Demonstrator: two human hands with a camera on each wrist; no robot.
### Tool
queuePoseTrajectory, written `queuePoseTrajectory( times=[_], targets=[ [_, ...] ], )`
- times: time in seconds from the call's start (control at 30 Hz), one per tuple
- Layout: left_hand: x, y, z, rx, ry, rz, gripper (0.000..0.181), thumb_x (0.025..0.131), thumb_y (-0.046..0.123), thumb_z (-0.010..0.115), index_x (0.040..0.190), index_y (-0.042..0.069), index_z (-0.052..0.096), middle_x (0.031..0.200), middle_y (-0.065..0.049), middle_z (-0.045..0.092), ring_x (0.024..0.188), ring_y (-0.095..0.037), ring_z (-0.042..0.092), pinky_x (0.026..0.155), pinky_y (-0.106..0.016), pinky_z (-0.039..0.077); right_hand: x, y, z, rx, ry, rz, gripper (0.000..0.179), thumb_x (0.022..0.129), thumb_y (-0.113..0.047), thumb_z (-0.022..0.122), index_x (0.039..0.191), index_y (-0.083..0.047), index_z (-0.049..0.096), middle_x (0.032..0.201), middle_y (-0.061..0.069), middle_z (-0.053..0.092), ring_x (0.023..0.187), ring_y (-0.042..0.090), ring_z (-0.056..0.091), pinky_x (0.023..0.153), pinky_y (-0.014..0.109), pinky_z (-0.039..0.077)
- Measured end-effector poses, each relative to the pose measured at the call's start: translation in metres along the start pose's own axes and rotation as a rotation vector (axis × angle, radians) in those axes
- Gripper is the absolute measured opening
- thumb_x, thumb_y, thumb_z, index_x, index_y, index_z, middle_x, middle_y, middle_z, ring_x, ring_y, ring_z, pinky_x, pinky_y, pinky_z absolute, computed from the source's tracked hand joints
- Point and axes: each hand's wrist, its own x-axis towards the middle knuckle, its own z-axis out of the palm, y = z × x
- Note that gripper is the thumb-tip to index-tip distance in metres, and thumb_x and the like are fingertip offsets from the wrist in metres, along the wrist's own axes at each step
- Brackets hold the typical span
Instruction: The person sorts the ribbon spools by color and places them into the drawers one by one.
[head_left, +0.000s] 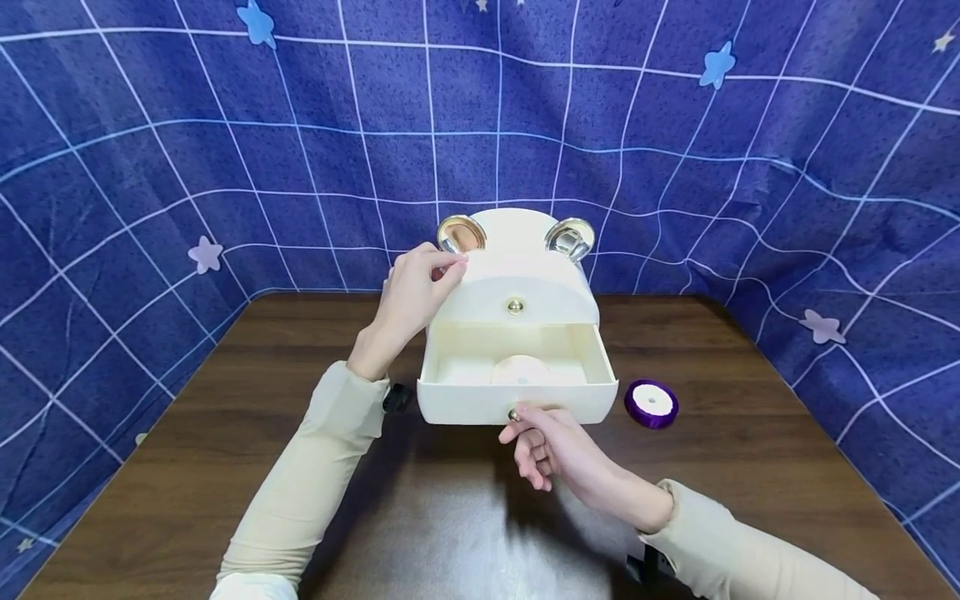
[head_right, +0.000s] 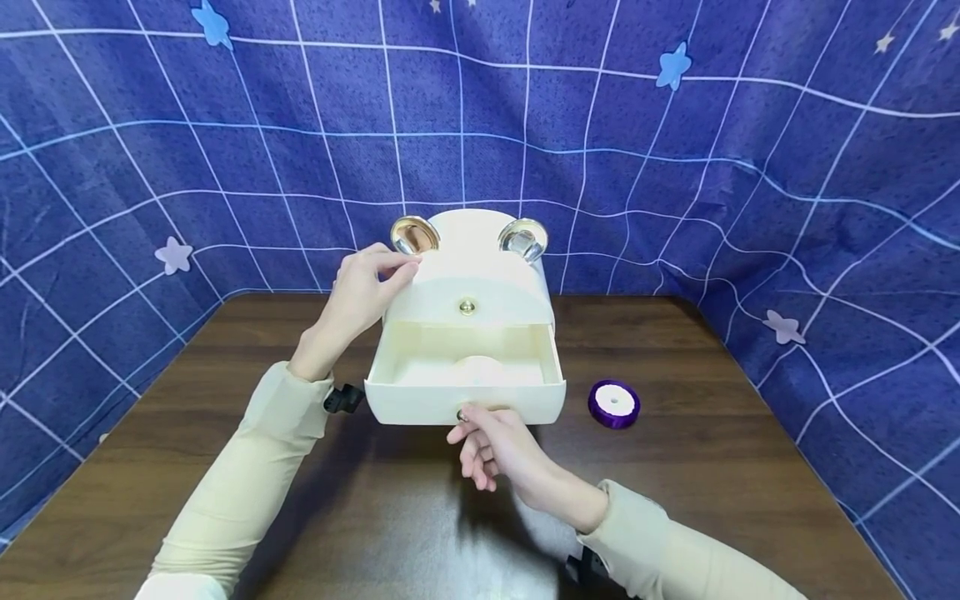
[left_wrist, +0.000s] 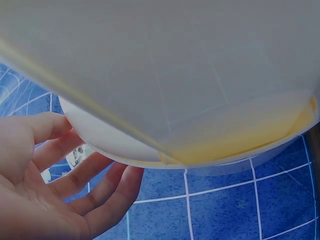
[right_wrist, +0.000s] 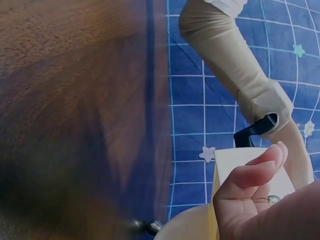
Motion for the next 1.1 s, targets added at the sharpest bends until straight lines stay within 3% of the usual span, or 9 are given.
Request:
queuePoseTrajectory(
  times=[0.5, 1.1],
  targets=[
    [-0.0007, -0.0002, 0.0019, -0.016, 0.002, 0.003, 0.028, 0.094, 0.030, 0.059, 0.110, 0.014, 0.075, 0.091, -0.007, 0.064, 0.074, -0.021, 0.055, 0.057, -0.030, 0.040, 0.0027, 0.0013, 0.0000, -0.020, 0.018, -0.010, 0.041, 0.102, -0.037, 0.039, 0.094, -0.003, 0.060, 0.053, -0.007, 0.055, 0.044, 0.007, 0.048, 0.045, 0.022, 0.040],
    [0.0005, 0.0005, 0.0015, -0.001, 0.008, -0.011, 0.027, 0.093, 0.032, 0.059, 0.110, 0.019, 0.075, 0.087, -0.005, 0.062, 0.073, -0.019, 0.055, 0.055, -0.030, 0.039, 0.0072, -0.0004, -0.0010, 0.025, 0.027, -0.021, 0.037, 0.102, -0.034, 0.039, 0.090, -0.006, 0.060, 0.052, -0.007, 0.055, 0.043, 0.007, 0.048, 0.044, 0.021, 0.040]
  ],
)
